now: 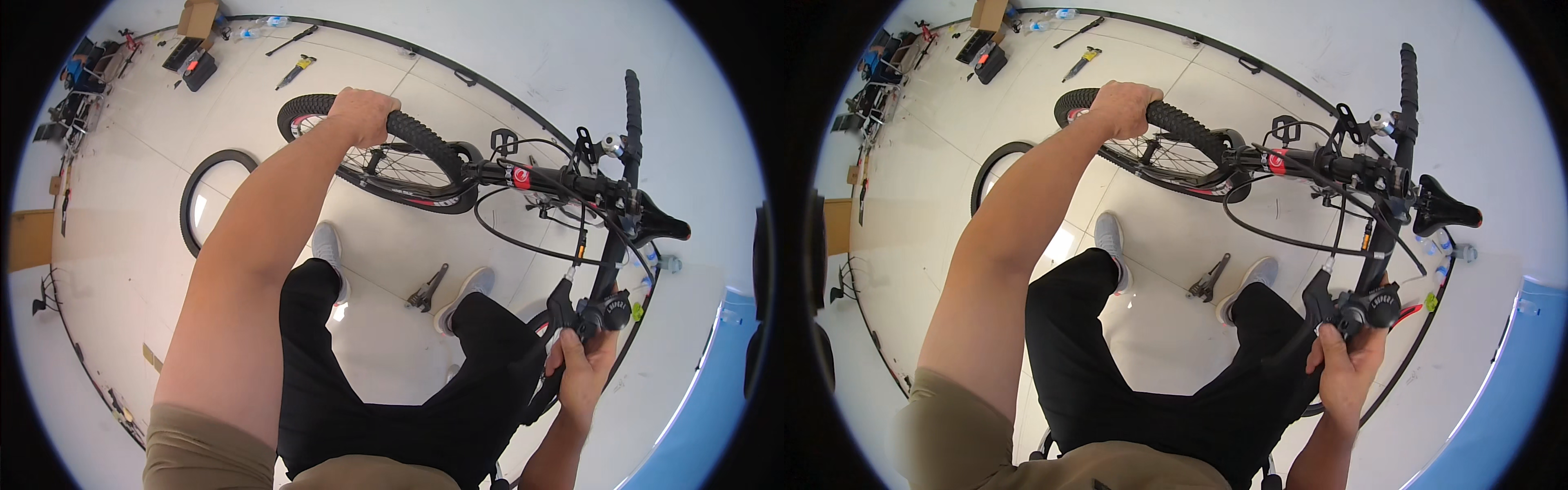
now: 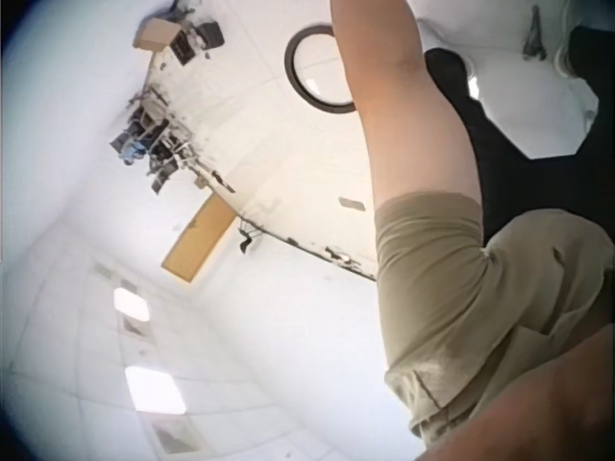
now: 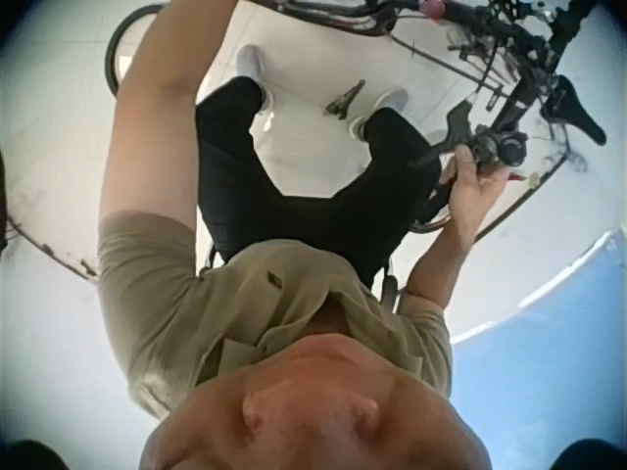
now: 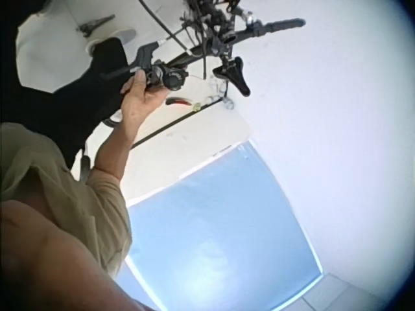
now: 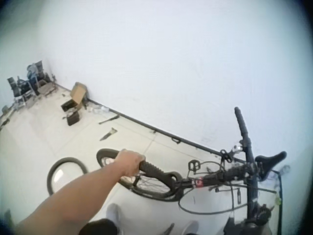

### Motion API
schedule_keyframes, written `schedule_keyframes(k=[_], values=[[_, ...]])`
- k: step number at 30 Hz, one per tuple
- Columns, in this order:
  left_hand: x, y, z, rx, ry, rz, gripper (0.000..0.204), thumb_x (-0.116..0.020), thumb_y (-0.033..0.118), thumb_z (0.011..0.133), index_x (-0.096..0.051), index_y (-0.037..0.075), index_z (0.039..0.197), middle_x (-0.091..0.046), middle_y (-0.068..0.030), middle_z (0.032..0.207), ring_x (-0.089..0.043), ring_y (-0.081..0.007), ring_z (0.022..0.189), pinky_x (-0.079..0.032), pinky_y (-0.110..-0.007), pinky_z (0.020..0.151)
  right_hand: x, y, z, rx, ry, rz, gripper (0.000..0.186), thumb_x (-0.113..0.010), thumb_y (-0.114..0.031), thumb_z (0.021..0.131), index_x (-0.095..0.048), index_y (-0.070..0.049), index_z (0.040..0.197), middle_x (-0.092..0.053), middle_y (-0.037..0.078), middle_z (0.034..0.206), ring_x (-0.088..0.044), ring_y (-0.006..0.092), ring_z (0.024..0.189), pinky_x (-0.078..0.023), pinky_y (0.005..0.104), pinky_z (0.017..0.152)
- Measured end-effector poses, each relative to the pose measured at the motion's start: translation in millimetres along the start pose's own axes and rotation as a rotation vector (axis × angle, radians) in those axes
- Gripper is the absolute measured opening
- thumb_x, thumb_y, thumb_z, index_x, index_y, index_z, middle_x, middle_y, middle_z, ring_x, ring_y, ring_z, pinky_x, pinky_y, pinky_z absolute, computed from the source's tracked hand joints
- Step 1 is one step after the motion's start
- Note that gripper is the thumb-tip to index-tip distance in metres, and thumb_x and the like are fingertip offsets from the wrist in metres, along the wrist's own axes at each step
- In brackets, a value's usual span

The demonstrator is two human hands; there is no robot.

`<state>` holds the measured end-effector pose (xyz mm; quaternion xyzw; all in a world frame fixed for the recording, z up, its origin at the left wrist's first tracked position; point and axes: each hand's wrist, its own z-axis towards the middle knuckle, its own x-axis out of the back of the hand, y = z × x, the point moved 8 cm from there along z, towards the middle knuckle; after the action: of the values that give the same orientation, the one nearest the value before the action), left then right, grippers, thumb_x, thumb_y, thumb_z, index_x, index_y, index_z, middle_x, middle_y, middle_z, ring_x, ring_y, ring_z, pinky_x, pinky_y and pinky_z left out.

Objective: The person installs a bicycle tire onto a wheel rim by hand, pressing the tire bead into place around the circumference. The person then lifts the bicycle frame and mounts the completed wheel onto the front fork.

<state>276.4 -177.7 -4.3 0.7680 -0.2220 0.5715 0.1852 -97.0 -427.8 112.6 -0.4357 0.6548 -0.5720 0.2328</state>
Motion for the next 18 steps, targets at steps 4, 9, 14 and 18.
schedule_keyframes(k=[4, 9, 14, 18], values=[[1, -2, 1, -0.037, 0.061, -0.036, 0.025, -0.062, 0.011, 0.084, -0.069, 0.019, 0.106, -0.074, -0.0064, 0.098, -0.071, -0.0281, 0.101, -0.051, -0.044, 0.088, 18, -6, 47, 0.095, -0.013, -0.172, 0.085, -0.061, 0.003, 0.089, -0.023, -0.012, 0.163, -0.055, 0.008, 0.096, -0.047, 0.0113, 0.048, -0.042, 0.0262, 0.042], [2, 6, 4, -0.05, 0.093, -0.055, 0.026, -0.062, 0.008, 0.08, -0.068, 0.018, 0.103, -0.074, -0.0076, 0.096, -0.071, -0.0303, 0.099, -0.051, -0.046, 0.088, 33, -29, 112, 0.105, -0.163, -0.24, 0.086, -0.063, 0.002, 0.09, -0.024, -0.015, 0.164, -0.052, 0.002, 0.077, -0.047, 0.0103, 0.048, -0.041, 0.0259, 0.043], [3, 2, 2, 0.001, 0.089, -0.055, 0.024, -0.065, 0.013, 0.083, -0.071, 0.02, 0.104, -0.075, -0.0063, 0.1, -0.072, -0.0279, 0.102, -0.052, -0.045, 0.089, 18, -48, 125, 0.053, -0.165, -0.209, 0.081, -0.061, 0.007, 0.091, -0.03, -0.018, 0.162, -0.05, 0.002, 0.077, -0.045, 0.0091, 0.048, -0.039, 0.0256, 0.042], [3, -3, 7, 0.049, 0.049, -0.042, 0.024, -0.063, 0.011, 0.083, -0.069, 0.019, 0.105, -0.074, -0.0071, 0.097, -0.072, -0.0292, 0.1, -0.052, -0.045, 0.088, 11, -50, 106, -0.064, -0.123, -0.16, 0.072, -0.063, 0.006, 0.093, -0.037, -0.015, 0.156, -0.051, 0.003, 0.078, -0.046, 0.0094, 0.049, -0.039, 0.0261, 0.04]])
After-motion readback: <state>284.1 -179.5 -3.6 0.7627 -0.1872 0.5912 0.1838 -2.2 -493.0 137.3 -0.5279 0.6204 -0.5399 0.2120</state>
